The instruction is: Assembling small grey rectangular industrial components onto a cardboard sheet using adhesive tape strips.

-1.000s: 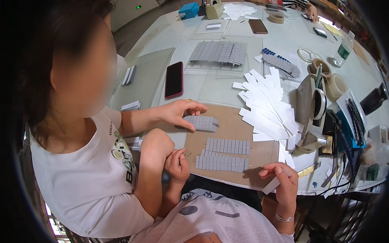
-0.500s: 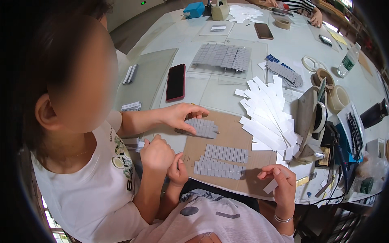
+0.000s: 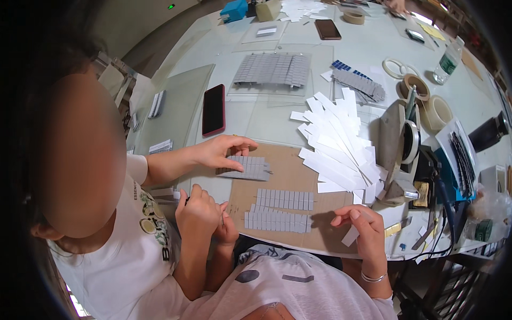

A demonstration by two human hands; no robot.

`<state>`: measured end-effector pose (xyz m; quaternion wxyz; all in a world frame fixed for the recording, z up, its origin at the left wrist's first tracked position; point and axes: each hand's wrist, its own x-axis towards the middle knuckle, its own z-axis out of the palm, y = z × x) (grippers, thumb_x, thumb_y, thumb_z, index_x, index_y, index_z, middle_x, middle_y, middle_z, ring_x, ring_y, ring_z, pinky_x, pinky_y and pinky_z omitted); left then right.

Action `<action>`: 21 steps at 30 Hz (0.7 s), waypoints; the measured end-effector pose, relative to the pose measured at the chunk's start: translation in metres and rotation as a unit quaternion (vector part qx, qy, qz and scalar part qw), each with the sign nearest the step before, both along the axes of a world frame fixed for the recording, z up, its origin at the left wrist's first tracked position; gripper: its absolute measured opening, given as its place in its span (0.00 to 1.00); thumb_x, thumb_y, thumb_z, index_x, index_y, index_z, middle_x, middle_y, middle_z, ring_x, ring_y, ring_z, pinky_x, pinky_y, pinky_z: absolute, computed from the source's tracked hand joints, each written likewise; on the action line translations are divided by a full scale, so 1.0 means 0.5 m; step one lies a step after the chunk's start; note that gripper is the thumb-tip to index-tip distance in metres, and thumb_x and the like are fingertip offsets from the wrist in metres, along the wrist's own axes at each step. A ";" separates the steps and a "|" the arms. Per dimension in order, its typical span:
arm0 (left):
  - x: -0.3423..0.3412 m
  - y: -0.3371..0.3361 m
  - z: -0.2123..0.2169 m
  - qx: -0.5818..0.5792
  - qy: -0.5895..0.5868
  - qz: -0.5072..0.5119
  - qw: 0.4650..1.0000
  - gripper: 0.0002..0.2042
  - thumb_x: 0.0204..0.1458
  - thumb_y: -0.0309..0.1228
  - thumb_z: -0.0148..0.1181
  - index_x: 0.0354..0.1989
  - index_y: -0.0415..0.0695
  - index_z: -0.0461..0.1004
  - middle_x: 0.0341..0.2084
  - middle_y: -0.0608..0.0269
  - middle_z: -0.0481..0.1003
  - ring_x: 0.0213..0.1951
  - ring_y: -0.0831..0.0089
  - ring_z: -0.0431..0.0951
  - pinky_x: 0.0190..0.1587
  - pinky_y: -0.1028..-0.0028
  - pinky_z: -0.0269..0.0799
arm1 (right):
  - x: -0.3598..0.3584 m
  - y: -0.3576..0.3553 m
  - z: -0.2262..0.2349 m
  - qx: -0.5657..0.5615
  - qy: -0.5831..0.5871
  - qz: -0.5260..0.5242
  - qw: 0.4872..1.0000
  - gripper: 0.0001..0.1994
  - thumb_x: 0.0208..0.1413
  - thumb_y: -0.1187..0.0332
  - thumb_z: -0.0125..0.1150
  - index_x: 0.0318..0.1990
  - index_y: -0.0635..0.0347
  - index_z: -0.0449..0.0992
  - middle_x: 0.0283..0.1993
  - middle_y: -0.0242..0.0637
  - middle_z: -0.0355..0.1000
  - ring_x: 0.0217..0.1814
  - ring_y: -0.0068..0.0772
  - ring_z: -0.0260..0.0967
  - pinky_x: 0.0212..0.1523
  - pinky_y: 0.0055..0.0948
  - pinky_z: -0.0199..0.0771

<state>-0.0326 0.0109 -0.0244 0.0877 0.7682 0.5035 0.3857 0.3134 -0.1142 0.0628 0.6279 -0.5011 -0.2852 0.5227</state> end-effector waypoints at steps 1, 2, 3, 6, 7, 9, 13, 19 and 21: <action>-0.004 0.001 -0.001 -0.004 0.002 -0.007 1.000 0.16 0.56 0.22 0.42 0.48 0.29 0.74 0.38 0.48 0.73 0.44 0.57 0.73 0.52 0.65 0.69 | 0.000 -0.004 -0.001 -0.004 -0.012 0.001 1.000 0.20 0.66 0.61 0.48 0.41 0.72 0.79 0.35 0.42 0.78 0.38 0.31 0.75 0.45 0.26 0.74; -0.010 0.006 -0.002 -0.051 0.000 -0.012 0.999 0.16 0.56 0.23 0.42 0.48 0.29 0.74 0.38 0.48 0.73 0.44 0.57 0.72 0.52 0.65 0.68 | -0.001 -0.006 -0.002 -0.008 -0.009 -0.007 1.000 0.20 0.66 0.61 0.48 0.41 0.72 0.79 0.35 0.42 0.78 0.38 0.31 0.75 0.45 0.26 0.74; -0.018 0.010 0.001 -0.098 -0.001 -0.017 0.995 0.17 0.56 0.23 0.41 0.47 0.29 0.74 0.38 0.47 0.72 0.44 0.56 0.72 0.53 0.66 0.68 | -0.001 -0.008 -0.004 -0.001 -0.009 -0.007 1.000 0.21 0.65 0.60 0.45 0.40 0.72 0.80 0.34 0.41 0.77 0.37 0.30 0.74 0.43 0.25 0.72; -0.045 0.041 0.075 -0.385 -0.519 -0.075 0.759 0.17 0.64 0.42 0.40 0.47 0.40 0.68 0.33 0.58 0.69 0.40 0.62 0.70 0.60 0.59 0.60 | -0.002 0.000 -0.004 0.000 -0.049 -0.029 0.998 0.25 0.60 0.57 0.40 0.37 0.70 0.82 0.26 0.34 0.70 0.31 0.24 0.64 0.34 0.24 0.62; -0.049 0.050 0.093 -0.468 -0.713 -0.079 0.515 0.20 0.68 0.51 0.40 0.46 0.46 0.65 0.31 0.64 0.67 0.38 0.65 0.68 0.64 0.56 0.56 | 0.003 0.000 -0.007 -0.005 -0.071 -0.026 0.997 0.25 0.60 0.56 0.41 0.36 0.69 0.82 0.25 0.32 0.68 0.30 0.23 0.62 0.32 0.24 0.58; -0.056 0.059 0.089 -0.467 -0.703 -0.078 0.531 0.20 0.68 0.52 0.40 0.42 0.45 0.63 0.30 0.63 0.66 0.37 0.64 0.68 0.63 0.53 0.56 | 0.003 -0.005 -0.016 -0.033 -0.069 -0.076 0.994 0.26 0.60 0.53 0.42 0.36 0.67 0.82 0.24 0.28 0.64 0.28 0.19 0.57 0.31 0.22 0.53; -0.086 -0.042 0.089 -0.488 -0.730 -0.128 0.461 0.13 0.58 0.26 0.46 0.47 0.32 0.73 0.43 0.51 0.72 0.49 0.60 0.71 0.59 0.64 0.65 | 0.007 -0.017 -0.002 -0.015 -0.062 -0.148 0.987 0.23 0.65 0.56 0.45 0.44 0.70 0.79 0.28 0.27 0.65 0.28 0.17 0.58 0.30 0.19 0.54; -0.047 0.047 0.205 -0.515 -0.689 -0.211 0.464 0.13 0.64 0.36 0.48 0.47 0.38 0.69 0.38 0.57 0.71 0.45 0.61 0.70 0.58 0.65 0.65 | 0.015 -0.076 -0.030 -0.025 -0.020 -0.113 0.993 0.16 0.64 0.64 0.59 0.48 0.72 0.79 0.31 0.33 0.75 0.26 0.20 0.71 0.28 0.19 0.73; -0.008 0.097 0.191 -0.542 -0.666 -0.261 0.442 0.14 0.65 0.40 0.48 0.46 0.40 0.67 0.36 0.59 0.70 0.43 0.62 0.70 0.57 0.65 0.65 | 0.003 -0.107 -0.046 -0.025 -0.034 -0.142 0.989 0.13 0.62 0.68 0.63 0.46 0.71 0.80 0.29 0.34 0.77 0.25 0.21 0.72 0.28 0.19 0.73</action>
